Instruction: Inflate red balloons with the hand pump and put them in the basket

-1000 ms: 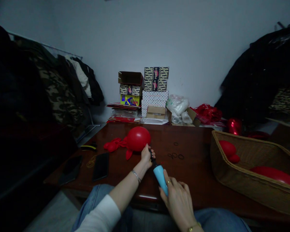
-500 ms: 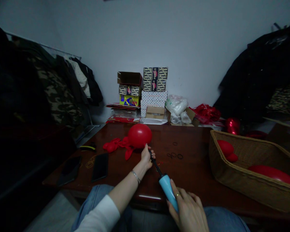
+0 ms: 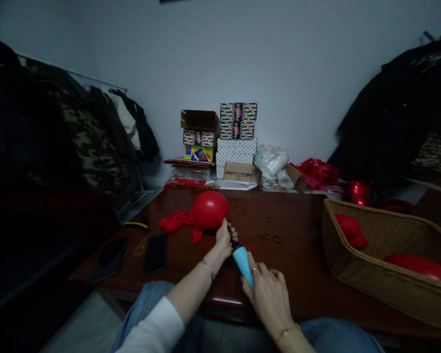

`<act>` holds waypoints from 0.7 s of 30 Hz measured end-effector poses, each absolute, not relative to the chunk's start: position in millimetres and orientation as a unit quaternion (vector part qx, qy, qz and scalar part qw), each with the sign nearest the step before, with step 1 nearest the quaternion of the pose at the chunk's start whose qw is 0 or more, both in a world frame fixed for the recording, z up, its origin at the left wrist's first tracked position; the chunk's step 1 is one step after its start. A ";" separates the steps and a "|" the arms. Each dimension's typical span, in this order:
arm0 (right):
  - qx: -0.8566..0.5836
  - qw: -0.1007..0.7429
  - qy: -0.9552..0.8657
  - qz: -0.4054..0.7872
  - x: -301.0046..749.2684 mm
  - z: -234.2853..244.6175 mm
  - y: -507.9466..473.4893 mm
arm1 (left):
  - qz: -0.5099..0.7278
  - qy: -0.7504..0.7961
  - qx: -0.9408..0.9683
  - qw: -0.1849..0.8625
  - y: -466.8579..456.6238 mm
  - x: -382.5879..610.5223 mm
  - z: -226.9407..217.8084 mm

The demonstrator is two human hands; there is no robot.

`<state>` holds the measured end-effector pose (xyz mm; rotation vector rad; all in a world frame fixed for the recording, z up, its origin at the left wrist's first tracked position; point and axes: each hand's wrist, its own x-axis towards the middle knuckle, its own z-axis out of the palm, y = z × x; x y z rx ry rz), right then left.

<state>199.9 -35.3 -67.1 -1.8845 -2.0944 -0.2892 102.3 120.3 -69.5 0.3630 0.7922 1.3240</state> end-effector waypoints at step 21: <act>-0.627 0.179 -0.749 -0.113 233.1 -80.0 -76.9 | 0.603 0.348 0.135 0.705 123.4 98.2 -67.9</act>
